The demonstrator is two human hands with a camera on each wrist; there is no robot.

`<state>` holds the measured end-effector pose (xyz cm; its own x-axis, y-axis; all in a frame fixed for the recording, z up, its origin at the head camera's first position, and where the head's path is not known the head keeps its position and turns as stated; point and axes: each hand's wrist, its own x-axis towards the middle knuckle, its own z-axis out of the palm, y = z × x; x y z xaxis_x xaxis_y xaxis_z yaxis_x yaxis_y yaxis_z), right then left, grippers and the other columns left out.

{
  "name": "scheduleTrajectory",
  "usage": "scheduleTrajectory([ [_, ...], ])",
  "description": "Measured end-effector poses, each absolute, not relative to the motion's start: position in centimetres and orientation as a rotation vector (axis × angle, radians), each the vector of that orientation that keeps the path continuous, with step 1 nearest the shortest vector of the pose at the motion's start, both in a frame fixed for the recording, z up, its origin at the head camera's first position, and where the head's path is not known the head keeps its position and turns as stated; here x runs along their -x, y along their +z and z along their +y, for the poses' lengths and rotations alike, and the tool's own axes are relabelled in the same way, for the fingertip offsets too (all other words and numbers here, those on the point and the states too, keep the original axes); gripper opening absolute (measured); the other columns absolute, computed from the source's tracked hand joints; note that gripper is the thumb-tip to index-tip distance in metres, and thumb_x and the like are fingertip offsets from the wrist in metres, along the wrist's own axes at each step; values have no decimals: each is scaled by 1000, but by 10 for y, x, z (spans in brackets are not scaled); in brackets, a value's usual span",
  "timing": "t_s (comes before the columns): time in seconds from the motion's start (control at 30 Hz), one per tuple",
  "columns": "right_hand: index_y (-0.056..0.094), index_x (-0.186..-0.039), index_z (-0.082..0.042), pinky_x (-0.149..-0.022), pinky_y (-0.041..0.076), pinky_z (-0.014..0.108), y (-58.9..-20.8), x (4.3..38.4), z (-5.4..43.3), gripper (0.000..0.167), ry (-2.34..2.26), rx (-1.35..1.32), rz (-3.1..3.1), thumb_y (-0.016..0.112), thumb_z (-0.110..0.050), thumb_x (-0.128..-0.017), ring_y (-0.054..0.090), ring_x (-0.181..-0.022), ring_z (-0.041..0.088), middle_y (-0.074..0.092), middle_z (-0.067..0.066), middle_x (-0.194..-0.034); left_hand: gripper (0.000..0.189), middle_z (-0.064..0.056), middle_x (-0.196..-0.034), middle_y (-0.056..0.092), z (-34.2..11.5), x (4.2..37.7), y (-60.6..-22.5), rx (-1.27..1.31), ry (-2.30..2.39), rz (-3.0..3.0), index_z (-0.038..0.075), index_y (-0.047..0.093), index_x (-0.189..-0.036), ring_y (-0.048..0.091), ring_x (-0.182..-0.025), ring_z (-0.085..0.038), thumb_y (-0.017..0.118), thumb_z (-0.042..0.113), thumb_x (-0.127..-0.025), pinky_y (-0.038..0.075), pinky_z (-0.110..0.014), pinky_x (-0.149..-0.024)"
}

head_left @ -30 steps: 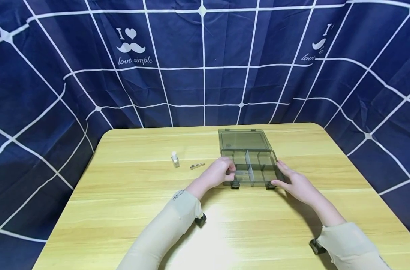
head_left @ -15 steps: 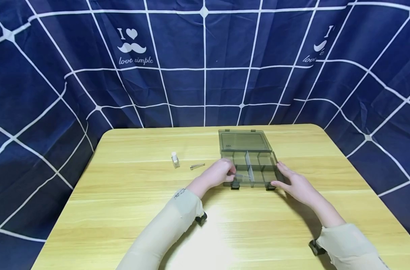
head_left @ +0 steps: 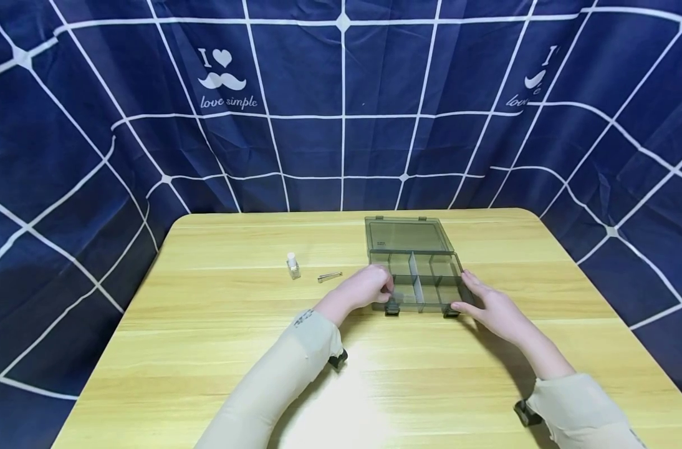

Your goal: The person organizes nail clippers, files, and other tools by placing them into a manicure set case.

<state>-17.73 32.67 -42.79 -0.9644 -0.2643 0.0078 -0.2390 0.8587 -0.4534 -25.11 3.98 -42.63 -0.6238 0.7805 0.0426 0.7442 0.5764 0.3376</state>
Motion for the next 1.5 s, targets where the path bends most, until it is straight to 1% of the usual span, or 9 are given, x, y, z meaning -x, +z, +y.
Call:
scheduleTrajectory([
  [0.4,26,-146,7,-103,26,63,-430,177,327,82,-715,411,2985,62,-42,-91,27,-130,52,22,28,-150,12,1,-93,68,39,252,-434,-1352,537,2684,8,73,-95,60,-85,-8,72,15,-86,45,-11,-78],
  [0.57,26,-146,7,-103,26,63,-431,177,327,82,-716,418,2989,62,-43,-91,27,-130,52,22,28,-150,16,-2,-96,68,35,251,-438,-1284,777,2645,4,72,-98,61,-87,-10,72,15,-86,46,-11,-79],
  [0.7,25,-146,7,-103,25,63,-431,177,326,82,-719,416,2984,61,-43,-91,26,-131,52,21,28,-150,28,-7,-103,66,27,250,-437,-1242,1026,2594,0,68,-108,61,-93,-15,74,16,-85,46,-15,-83],
  [0.87,25,-146,7,-103,25,63,-431,175,326,82,-713,410,2980,61,-43,-92,26,-131,52,21,27,-151,39,-5,-113,64,6,248,-426,-1198,1243,2563,2,65,-116,58,-103,-16,76,21,-83,45,-24,-93],
  [1.0,25,-146,7,-103,25,63,-430,176,326,82,-714,410,2978,61,-44,-92,26,-130,52,21,28,-150,41,-3,-121,63,-22,245,-415,-1071,1413,2558,7,65,-119,55,-114,-18,75,24,-83,41,-34,-101],
  [1.07,24,-146,7,-103,25,63,-431,176,326,83,-715,405,2976,60,-44,-92,26,-130,53,21,28,-150,40,-1,-122,63,-36,244,-412,-1007,1494,2558,10,66,-119,53,-117,-18,75,26,-83,39,-37,-103],
  [1.2,24,-146,7,-103,25,63,-431,176,326,83,-719,400,2974,60,-44,-92,26,-130,53,20,28,-151,38,1,-120,64,-62,245,-411,-908,1630,2566,12,67,-117,55,-115,-18,76,24,-82,40,-37,-102],
  [1.3,24,-146,7,-103,25,63,-431,176,326,83,-719,401,2974,61,-44,-92,26,-130,53,20,28,-151,37,0,-119,64,-79,246,-413,-856,1707,2577,11,68,-116,57,-112,-18,77,20,-82,42,-35,-101],
  [1.5,24,-147,6,-103,25,63,-431,175,325,83,-722,397,2974,60,-44,-92,26,-130,53,20,28,-151,41,-7,-115,67,-107,248,-420,-732,1837,2575,5,64,-119,58,-109,-23,77,16,-82,43,-43,-99],
])
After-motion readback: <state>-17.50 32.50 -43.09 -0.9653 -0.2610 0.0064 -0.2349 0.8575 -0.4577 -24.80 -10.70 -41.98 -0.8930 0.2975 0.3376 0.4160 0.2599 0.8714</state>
